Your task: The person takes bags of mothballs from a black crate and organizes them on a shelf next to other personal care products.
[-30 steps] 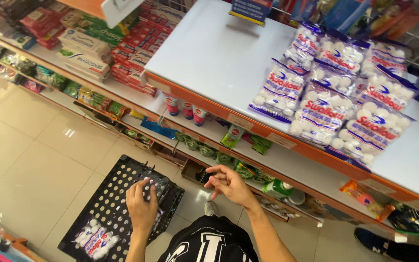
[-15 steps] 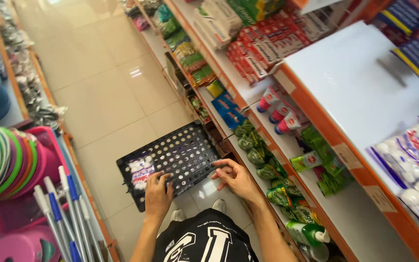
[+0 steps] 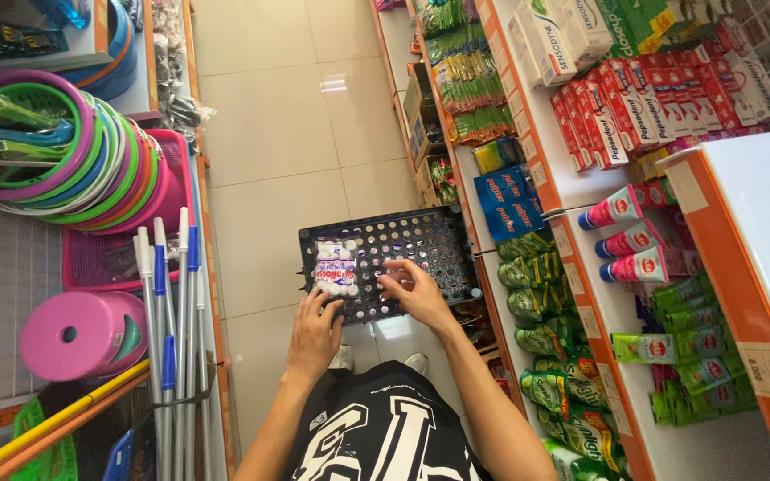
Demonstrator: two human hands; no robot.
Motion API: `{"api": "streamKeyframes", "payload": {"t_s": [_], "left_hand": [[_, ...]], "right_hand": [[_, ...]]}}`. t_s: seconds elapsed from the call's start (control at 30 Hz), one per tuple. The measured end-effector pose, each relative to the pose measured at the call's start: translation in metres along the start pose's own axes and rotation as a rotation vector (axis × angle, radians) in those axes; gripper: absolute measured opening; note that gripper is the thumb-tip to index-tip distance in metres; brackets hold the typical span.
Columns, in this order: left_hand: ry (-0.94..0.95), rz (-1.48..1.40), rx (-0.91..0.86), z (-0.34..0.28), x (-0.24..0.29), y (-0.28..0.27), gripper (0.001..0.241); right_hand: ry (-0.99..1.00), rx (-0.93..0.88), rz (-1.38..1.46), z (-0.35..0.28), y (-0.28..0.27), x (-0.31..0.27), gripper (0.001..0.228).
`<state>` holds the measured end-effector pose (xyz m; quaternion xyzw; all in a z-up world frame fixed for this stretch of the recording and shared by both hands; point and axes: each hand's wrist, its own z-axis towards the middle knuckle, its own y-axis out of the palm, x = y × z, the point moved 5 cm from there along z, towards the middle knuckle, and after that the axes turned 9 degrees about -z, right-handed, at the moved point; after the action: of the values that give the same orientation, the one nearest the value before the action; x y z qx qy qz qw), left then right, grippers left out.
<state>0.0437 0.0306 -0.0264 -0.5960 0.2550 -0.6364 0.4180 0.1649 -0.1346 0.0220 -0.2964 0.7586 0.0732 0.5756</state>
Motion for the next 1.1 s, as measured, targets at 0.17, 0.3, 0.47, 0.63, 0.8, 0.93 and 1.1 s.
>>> {"api": "streamKeyframes", "payload": {"t_s": [0.17,0.3,0.47,0.63,0.8,0.93,1.1], "left_hand": [[0.039,-0.002,-0.025,-0.014,-0.010,0.011,0.028],[0.087,-0.022,-0.109,-0.027,-0.018,0.024,0.025],[0.125,-0.047,-0.174,-0.035,-0.035,0.040,0.030],[0.185,-0.037,-0.166,-0.030,-0.035,0.040,0.030],[0.194,0.086,-0.148,-0.027,-0.034,0.041,0.024],[0.203,0.132,-0.150,-0.027,-0.018,0.035,0.025],[0.156,0.249,-0.143,-0.028,0.011,0.041,0.037]], "right_hand": [[0.085,0.031,-0.294,0.058,0.048,0.057,0.063],[0.122,0.124,-0.468,0.064,0.070,0.052,0.071],[0.093,0.211,-0.448,0.065,0.085,0.048,0.073],[0.022,0.278,-0.388,0.067,0.097,0.049,0.055],[0.082,0.418,-0.233,0.044,0.073,0.044,0.050],[0.136,0.503,-0.133,0.020,0.042,0.055,0.051],[0.035,0.470,0.187,-0.035,-0.002,0.034,0.032]]}}
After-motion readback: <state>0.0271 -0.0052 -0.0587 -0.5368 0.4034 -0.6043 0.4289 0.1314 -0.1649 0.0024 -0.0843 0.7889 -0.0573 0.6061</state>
